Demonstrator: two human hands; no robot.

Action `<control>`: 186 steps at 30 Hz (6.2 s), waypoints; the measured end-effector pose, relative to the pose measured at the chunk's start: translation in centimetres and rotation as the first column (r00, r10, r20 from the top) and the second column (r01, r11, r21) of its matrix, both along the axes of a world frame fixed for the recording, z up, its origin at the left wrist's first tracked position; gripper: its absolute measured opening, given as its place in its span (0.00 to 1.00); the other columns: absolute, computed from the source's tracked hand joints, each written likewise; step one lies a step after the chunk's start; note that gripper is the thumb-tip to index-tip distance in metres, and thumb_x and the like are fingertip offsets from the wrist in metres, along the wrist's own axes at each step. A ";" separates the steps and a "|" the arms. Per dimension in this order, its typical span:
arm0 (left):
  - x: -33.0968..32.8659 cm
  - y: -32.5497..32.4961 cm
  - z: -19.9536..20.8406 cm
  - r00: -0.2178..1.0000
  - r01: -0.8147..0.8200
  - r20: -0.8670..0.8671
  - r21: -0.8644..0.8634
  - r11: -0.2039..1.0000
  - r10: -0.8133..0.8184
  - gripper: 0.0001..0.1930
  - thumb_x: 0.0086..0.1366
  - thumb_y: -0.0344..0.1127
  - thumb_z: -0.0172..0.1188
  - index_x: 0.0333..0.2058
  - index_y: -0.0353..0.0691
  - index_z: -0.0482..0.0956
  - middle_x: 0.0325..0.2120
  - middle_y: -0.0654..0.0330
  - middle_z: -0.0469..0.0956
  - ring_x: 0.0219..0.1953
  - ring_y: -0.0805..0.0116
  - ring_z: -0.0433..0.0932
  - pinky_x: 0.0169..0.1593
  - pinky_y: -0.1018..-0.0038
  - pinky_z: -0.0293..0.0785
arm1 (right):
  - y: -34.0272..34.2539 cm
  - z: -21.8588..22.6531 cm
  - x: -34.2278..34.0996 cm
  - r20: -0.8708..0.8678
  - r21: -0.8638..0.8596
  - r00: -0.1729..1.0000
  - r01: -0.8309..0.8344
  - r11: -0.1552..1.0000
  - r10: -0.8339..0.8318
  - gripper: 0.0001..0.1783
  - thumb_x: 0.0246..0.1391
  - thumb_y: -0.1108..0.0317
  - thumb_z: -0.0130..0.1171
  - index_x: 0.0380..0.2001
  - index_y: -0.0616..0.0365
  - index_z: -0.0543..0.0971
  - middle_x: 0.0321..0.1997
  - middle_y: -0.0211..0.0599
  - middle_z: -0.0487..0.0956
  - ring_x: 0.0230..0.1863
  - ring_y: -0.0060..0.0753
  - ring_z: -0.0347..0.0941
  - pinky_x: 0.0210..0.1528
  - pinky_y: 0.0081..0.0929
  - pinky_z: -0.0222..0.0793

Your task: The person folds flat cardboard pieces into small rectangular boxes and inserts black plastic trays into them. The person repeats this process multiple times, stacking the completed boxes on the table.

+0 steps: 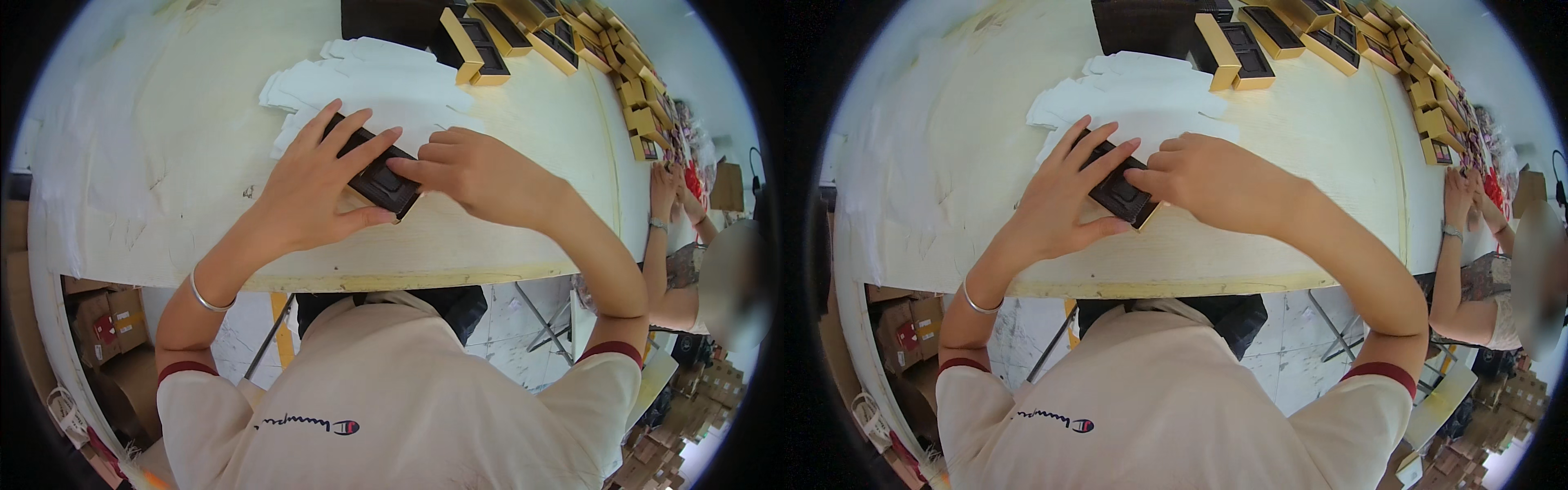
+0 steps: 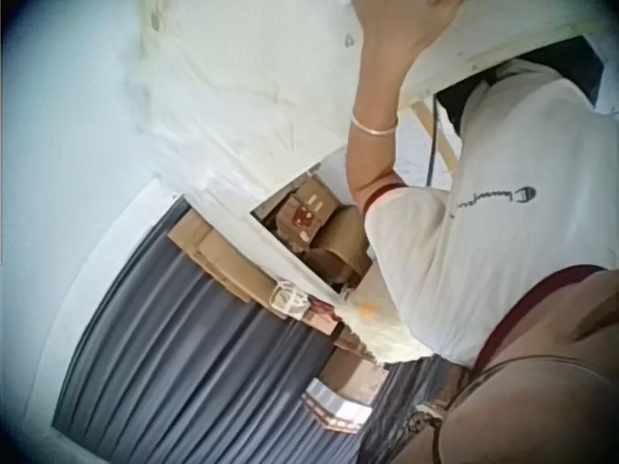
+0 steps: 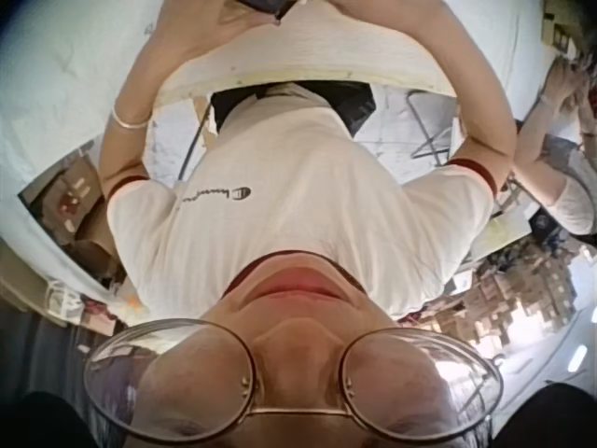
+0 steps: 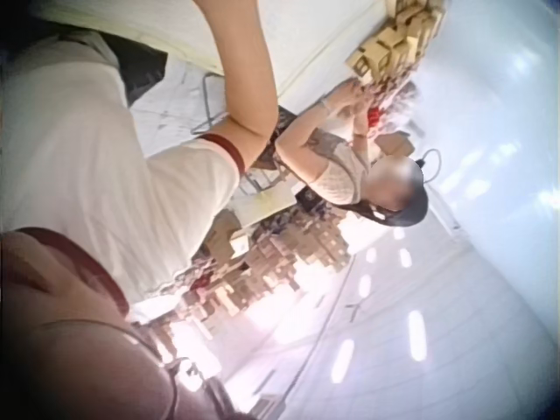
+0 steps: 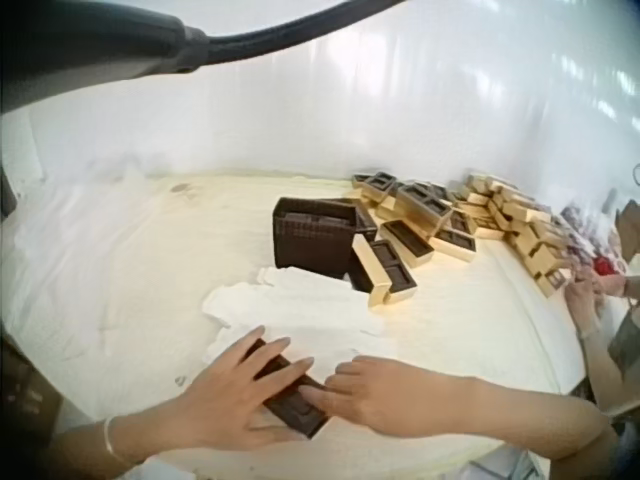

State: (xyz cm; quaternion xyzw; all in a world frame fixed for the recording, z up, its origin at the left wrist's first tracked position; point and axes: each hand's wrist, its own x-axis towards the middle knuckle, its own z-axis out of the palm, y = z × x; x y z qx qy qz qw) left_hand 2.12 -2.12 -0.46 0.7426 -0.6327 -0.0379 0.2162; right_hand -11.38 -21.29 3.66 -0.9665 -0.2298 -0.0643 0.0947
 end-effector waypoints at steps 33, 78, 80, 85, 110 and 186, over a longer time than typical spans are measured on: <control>-0.2 -0.2 0.9 0.997 -0.070 0.044 0.173 0.982 0.064 0.37 0.57 0.48 0.62 0.63 0.42 0.60 0.61 0.51 0.60 0.62 0.50 0.56 0.63 0.58 0.53 | 4.7 -8.0 -3.6 0.503 0.091 0.819 0.270 0.959 -0.278 0.19 0.45 0.66 0.64 0.41 0.64 0.79 0.49 0.46 0.76 0.54 0.47 0.71 0.53 0.40 0.69; 2.8 -0.9 -1.2 0.988 -0.109 0.097 -0.115 0.987 0.121 0.11 0.52 0.32 0.66 0.35 0.39 0.78 0.37 0.62 0.76 0.40 0.61 0.74 0.41 0.70 0.72 | 2.3 -5.6 2.2 0.253 0.151 0.871 0.394 0.907 -0.421 0.07 0.48 0.70 0.62 0.30 0.58 0.76 0.34 0.35 0.72 0.39 0.36 0.69 0.41 0.31 0.63; 3.2 -0.6 -1.5 0.992 -0.021 0.117 -0.122 0.992 0.036 0.11 0.51 0.32 0.66 0.35 0.39 0.78 0.37 0.62 0.76 0.40 0.61 0.73 0.41 0.70 0.72 | 2.2 -5.9 1.3 0.260 -0.003 0.933 0.258 0.966 -0.249 0.09 0.47 0.69 0.62 0.32 0.59 0.75 0.36 0.35 0.71 0.40 0.34 0.68 0.43 0.31 0.63; 3.8 0.8 -0.6 0.996 0.094 0.002 -0.090 0.992 -0.094 0.12 0.50 0.32 0.67 0.33 0.38 0.77 0.37 0.61 0.75 0.39 0.61 0.74 0.41 0.68 0.73 | 2.5 -5.4 1.4 0.206 0.077 0.948 0.231 0.970 -0.242 0.08 0.43 0.71 0.60 0.29 0.61 0.75 0.32 0.35 0.70 0.38 0.33 0.66 0.44 0.29 0.63; -0.6 0.5 2.6 0.558 -0.357 -0.829 -0.198 0.913 0.039 0.26 0.64 0.38 0.57 0.59 0.44 0.61 0.40 0.58 0.72 0.40 0.71 0.70 0.44 0.72 0.67 | 4.6 -0.1 2.7 -0.222 0.613 0.845 0.510 0.604 -0.487 0.12 0.52 0.65 0.61 0.34 0.63 0.79 0.30 0.48 0.78 0.27 0.45 0.74 0.33 0.33 0.70; 2.2 0.9 0.2 0.876 -0.083 -0.478 -0.002 0.997 0.071 0.26 0.53 0.17 0.52 0.51 0.43 0.67 0.59 0.58 0.58 0.26 0.72 0.69 0.30 0.75 0.68 | 2.7 -5.6 0.9 0.182 0.069 0.977 0.101 0.992 -0.113 0.17 0.41 0.71 0.63 0.39 0.57 0.78 0.45 0.38 0.74 0.34 0.37 0.73 0.36 0.33 0.70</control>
